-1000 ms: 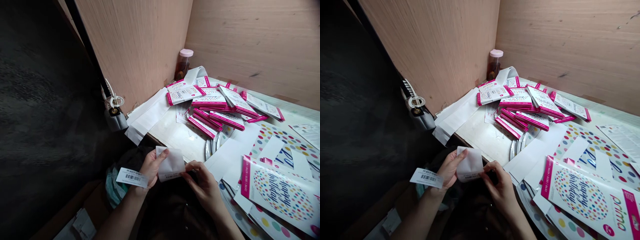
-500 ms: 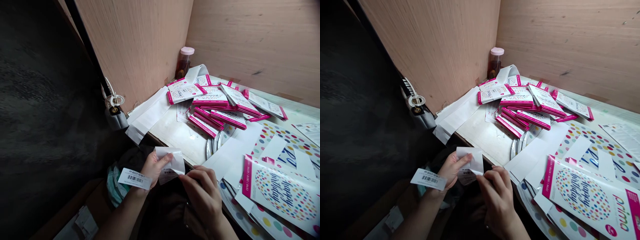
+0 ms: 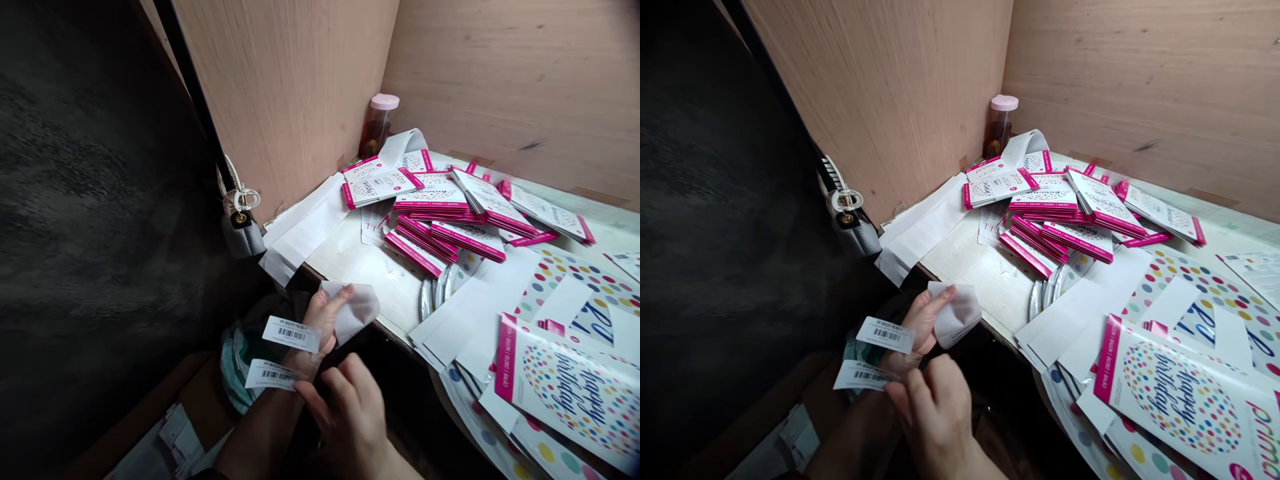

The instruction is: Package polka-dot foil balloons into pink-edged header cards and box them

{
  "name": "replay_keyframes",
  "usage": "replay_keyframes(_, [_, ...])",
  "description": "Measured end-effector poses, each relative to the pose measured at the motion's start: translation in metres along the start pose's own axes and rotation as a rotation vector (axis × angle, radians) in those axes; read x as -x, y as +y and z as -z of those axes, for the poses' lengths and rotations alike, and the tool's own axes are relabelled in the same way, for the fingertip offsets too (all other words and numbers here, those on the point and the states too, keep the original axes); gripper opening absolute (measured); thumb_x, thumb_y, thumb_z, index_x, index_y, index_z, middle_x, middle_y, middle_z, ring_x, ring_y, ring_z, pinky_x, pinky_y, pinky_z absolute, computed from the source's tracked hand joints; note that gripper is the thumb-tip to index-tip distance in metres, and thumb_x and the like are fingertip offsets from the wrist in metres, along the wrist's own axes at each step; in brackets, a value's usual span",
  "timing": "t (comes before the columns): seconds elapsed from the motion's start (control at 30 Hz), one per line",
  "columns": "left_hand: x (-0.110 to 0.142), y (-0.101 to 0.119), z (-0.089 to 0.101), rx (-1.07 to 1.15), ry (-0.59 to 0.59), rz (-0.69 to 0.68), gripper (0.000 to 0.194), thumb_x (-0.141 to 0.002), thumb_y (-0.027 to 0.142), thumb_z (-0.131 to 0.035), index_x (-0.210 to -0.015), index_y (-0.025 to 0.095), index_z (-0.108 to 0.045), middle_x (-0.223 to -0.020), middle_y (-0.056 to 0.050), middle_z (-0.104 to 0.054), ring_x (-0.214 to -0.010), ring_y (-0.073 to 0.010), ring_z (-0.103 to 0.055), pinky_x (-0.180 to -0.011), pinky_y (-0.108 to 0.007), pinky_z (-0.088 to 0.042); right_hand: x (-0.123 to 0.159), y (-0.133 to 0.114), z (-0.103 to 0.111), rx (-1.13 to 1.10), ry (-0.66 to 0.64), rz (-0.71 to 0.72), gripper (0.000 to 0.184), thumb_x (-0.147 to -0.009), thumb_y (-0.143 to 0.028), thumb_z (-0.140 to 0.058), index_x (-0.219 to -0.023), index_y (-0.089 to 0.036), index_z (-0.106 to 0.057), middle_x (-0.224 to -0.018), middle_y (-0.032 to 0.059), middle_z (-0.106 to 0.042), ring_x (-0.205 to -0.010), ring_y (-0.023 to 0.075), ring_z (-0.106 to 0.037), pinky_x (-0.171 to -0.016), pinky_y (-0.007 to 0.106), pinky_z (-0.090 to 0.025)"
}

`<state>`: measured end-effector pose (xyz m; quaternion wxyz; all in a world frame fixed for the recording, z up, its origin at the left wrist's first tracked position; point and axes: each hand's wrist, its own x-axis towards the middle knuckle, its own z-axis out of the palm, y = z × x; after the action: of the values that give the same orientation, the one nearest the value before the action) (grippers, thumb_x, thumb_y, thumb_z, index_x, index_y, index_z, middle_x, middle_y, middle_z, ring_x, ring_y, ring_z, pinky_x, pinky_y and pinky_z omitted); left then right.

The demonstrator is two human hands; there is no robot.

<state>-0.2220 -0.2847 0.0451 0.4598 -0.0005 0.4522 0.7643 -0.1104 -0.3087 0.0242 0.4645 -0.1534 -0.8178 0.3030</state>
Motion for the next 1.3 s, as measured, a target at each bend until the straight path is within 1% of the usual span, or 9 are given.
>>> replay_keyframes(0.07, [0.002, 0.004, 0.002, -0.015, -0.017, 0.027, 0.04, -0.058, 0.035, -0.091, -0.079, 0.01, -0.068, -0.072, -0.006, -0.071, -0.063, -0.0161, -0.066, -0.063, -0.027, -0.052, -0.007, 0.021, 0.018, 0.046, 0.037, -0.035, 0.024, -0.082, -0.027, -0.074, -0.096, -0.02, -0.055, -0.091, 0.0067, -0.054, -0.081, 0.0191, -0.054, -0.066, 0.03, -0.05])
replay_keyframes(0.13, [0.003, 0.01, 0.006, -0.044, -0.039, 0.036, 0.039, -0.059, 0.035, -0.091, -0.08, 0.01, -0.069, -0.072, -0.006, -0.072, -0.064, -0.0167, -0.066, -0.062, -0.026, -0.052, -0.017, 0.045, 0.04, -0.022, -0.05, -0.122, 0.022, -0.084, -0.025, -0.071, -0.094, -0.021, -0.052, -0.108, 0.0105, -0.056, -0.099, 0.0233, -0.056, -0.08, 0.037, -0.051])
replay_keyframes(0.23, [0.006, 0.017, 0.011, -0.089, -0.104, 0.006, 0.039, -0.065, 0.04, -0.087, -0.086, 0.011, -0.07, -0.076, -0.006, -0.073, -0.07, -0.0188, -0.068, -0.068, -0.027, -0.053, -0.027, 0.072, 0.059, -0.244, -0.213, -0.26, 0.009, -0.091, -0.018, -0.061, -0.092, -0.023, -0.053, -0.094, 0.0042, -0.061, -0.087, 0.0178, -0.059, -0.074, 0.031, -0.051])
replay_keyframes(0.3, [0.009, 0.018, 0.015, -0.155, -0.189, -0.002, 0.04, -0.069, 0.04, -0.085, -0.093, 0.011, -0.071, -0.08, -0.007, -0.074, -0.077, -0.02, -0.069, -0.074, -0.028, -0.052, -0.028, 0.078, 0.061, -0.314, -0.2, -0.316, 0.009, -0.092, -0.015, -0.059, -0.097, -0.023, -0.059, -0.085, 0.0012, -0.06, -0.077, 0.0148, -0.059, -0.068, 0.028, -0.05])
replay_keyframes(0.43, [0.014, 0.011, 0.019, -0.253, -0.219, 0.012, 0.038, -0.068, 0.037, -0.086, -0.092, 0.011, -0.072, -0.082, -0.008, -0.075, -0.078, -0.0186, -0.068, -0.077, -0.028, -0.051, -0.025, 0.072, 0.057, -0.247, -0.137, -0.261, 0.025, -0.089, -0.01, -0.063, -0.111, -0.023, -0.065, -0.085, 0.0021, -0.061, -0.077, 0.015, -0.06, -0.066, 0.028, -0.05])
replay_keyframes(0.67, [0.017, 0.004, 0.013, -0.243, -0.166, -0.03, 0.037, -0.072, 0.042, -0.082, -0.091, 0.014, -0.068, -0.083, -0.004, -0.073, -0.071, -0.0135, -0.064, -0.072, -0.025, -0.051, -0.023, 0.059, 0.055, 0.12, 0.063, 0.028, 0.041, -0.08, 0.004, -0.068, -0.111, -0.023, -0.069, -0.09, 0.0042, -0.062, -0.086, 0.0184, -0.059, -0.074, 0.035, -0.053])
replay_keyframes(0.9, [0.018, 0.004, 0.013, -0.244, -0.143, -0.041, 0.035, -0.074, 0.039, -0.08, -0.091, 0.013, -0.064, -0.078, -0.002, -0.071, -0.068, -0.0123, -0.062, -0.067, -0.023, -0.05, -0.019, 0.053, 0.051, 0.176, 0.138, 0.066, 0.043, -0.078, 0.006, -0.068, -0.108, -0.023, -0.07, -0.087, 0.0035, -0.06, -0.086, 0.0193, -0.058, -0.075, 0.039, -0.054])
replay_keyframes(1.1, [0.02, 0.011, 0.008, -0.173, -0.142, -0.026, 0.034, -0.072, 0.037, -0.082, -0.088, 0.013, -0.065, -0.075, -0.002, -0.071, -0.067, -0.0128, -0.063, -0.065, -0.023, -0.049, -0.018, 0.053, 0.052, 0.239, 0.124, 0.114, 0.04, -0.079, 0.001, -0.071, -0.111, -0.023, -0.069, -0.095, 0.0057, -0.061, -0.092, 0.0221, -0.059, -0.079, 0.04, -0.054])
replay_keyframes(1.3, [0.02, 0.01, 0.008, -0.176, -0.125, 0.015, 0.04, -0.066, 0.041, -0.085, -0.088, 0.013, -0.066, -0.075, -0.003, -0.071, -0.068, -0.0156, -0.064, -0.069, -0.027, -0.052, -0.014, 0.062, 0.059, 0.338, 0.077, 0.133, 0.056, -0.079, 0.001, -0.07, -0.123, -0.033, -0.065, -0.104, 0.0061, -0.062, -0.098, 0.0249, -0.057, -0.083, 0.045, -0.053])
